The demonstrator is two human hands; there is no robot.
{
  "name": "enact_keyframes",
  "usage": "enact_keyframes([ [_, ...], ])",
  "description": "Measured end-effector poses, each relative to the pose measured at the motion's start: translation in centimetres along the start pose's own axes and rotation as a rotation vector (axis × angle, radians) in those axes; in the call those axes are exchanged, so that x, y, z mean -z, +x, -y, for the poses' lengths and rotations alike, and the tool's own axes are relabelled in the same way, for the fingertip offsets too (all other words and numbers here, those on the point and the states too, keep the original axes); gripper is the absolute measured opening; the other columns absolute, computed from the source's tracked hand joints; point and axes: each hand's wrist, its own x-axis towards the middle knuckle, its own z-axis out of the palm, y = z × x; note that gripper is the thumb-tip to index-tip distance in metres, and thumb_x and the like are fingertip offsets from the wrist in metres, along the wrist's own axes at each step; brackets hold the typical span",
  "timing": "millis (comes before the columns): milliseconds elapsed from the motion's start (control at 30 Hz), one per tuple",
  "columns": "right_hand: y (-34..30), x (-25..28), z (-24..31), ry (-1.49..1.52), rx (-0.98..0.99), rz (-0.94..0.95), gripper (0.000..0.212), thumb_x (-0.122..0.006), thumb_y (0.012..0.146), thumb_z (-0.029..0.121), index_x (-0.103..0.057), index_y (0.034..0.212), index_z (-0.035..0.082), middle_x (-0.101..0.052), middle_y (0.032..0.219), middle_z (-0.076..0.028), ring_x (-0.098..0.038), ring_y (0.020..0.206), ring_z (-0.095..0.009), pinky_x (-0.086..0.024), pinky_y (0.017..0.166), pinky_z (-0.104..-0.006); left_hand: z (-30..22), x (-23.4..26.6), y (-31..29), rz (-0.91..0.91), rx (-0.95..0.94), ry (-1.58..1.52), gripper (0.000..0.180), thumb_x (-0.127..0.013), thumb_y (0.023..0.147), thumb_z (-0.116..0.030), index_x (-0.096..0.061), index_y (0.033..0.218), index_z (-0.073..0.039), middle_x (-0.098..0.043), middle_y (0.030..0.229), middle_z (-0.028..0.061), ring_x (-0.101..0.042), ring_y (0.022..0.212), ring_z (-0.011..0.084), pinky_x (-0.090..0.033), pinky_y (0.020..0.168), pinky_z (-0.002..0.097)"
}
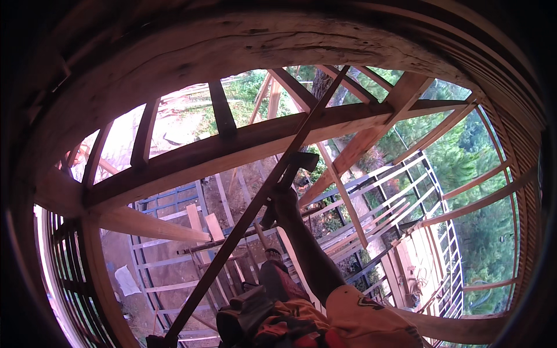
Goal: The person secures a wooden plank to a frame using a hammer and a hatchet to tap and position the wood while perched on a timber structure.
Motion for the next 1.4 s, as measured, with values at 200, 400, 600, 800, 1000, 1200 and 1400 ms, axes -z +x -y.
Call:
enact_keyframes([
  [200, 0.9, 1.8, 2.1, -0.001, 0.033, -0.06, 0.011, -0.066, 0.091, 0.004, -0.064, 0.101, 0.0, -0.067, 0.093, -0.008, -0.069, 0.081, -0.02, -0.062, 0.071, -0.0343, 0.2, 3.7, 7.0, -0.128, 0.159, -0.402, 0.036, -0.086, 0.07, -0.041, -0.064, 0.076, -0.013, -0.062, 0.085, 0.0097, -0.061, 0.091, 0.0319, -0.05, 0.079, 0.0463],
  [400, 2.0, 3.8, -0.8, 0.07, 0.03, -0.106, 0.011, -0.064, 0.093, 0.003, -0.064, 0.104, 0.001, -0.067, 0.096, -0.007, -0.069, 0.086, -0.02, -0.063, 0.077, -0.0362, 3.1, 1.0, 12.2, -0.197, 0.194, -0.433, 0.045, -0.094, 0.061, -0.019, -0.066, 0.093, -0.005, -0.065, 0.101, 0.0158, -0.059, 0.108, 0.0398, -0.04, 0.108, 0.0481],
  [600, 5.4, 1.9, -2.0, 0.186, 0.059, -0.047, 0.01, -0.064, 0.095, 0.005, -0.064, 0.104, 0.002, -0.065, 0.096, -0.007, -0.067, 0.09, -0.019, -0.063, 0.081, -0.0393, 3.4, 2.2, 17.9, -0.277, 0.137, -0.386, 0.039, -0.09, 0.063, -0.007, -0.061, 0.09, -0.004, -0.056, 0.097, 0.0125, -0.055, 0.101, 0.0363, -0.044, 0.089, 0.0488],
  [800, 13.8, 5.3, 2.9, 0.143, 0.033, -0.031, 0.028, -0.063, 0.097, 0.007, -0.055, 0.123, -0.002, -0.063, 0.109, -0.011, -0.066, 0.095, -0.022, -0.061, 0.085, -0.0408, -2.9, 7.3, 31.2, -0.374, -0.029, -0.399, 0.031, -0.084, 0.074, -0.019, -0.056, 0.079, -0.006, -0.054, 0.086, 0.012, -0.056, 0.084, 0.0351, -0.047, 0.073, 0.0465],
  [1000, 15.1, 6.7, 7.3, -0.069, 0.054, -0.069, 0.019, -0.069, 0.096, 0.012, -0.057, 0.106, 0.002, -0.061, 0.09, -0.007, -0.066, 0.082, -0.019, -0.06, 0.07, -0.0342, -10.6, 7.9, 45.7, -0.339, -0.234, -0.474, 0.033, -0.086, 0.071, -0.022, -0.06, 0.083, -0.006, -0.059, 0.094, 0.0109, -0.061, 0.092, 0.0336, -0.052, 0.077, 0.046],
  [1200, 18.6, 4.7, 7.7, -1.244, 0.752, -0.016, 0.024, -0.071, 0.094, 0.024, -0.06, 0.092, 0.003, -0.064, 0.071, -0.008, -0.067, 0.066, -0.019, -0.05, 0.057, -0.039, -18.4, 7.8, 58.1, -0.378, -0.469, -0.595, 0.041, -0.082, 0.079, -0.038, -0.07, 0.107, -0.011, -0.066, 0.112, 0.0091, -0.065, 0.104, 0.0301, -0.056, 0.086, 0.0438],
  [1400, 22.0, 6.9, 5.2, -1.219, 0.483, 0.055, 0.047, -0.062, 0.1, 0.033, -0.051, 0.139, 0.01, -0.066, 0.088, -0.016, -0.065, 0.069, -0.03, -0.05, 0.062, -0.0439, -21.4, 6.1, 60.5, -0.351, -0.544, -0.707, 0.055, -0.081, 0.08, -0.044, -0.065, 0.119, -0.009, -0.062, 0.129, 0.0126, -0.062, 0.118, 0.0346, -0.053, 0.099, 0.0458],
])
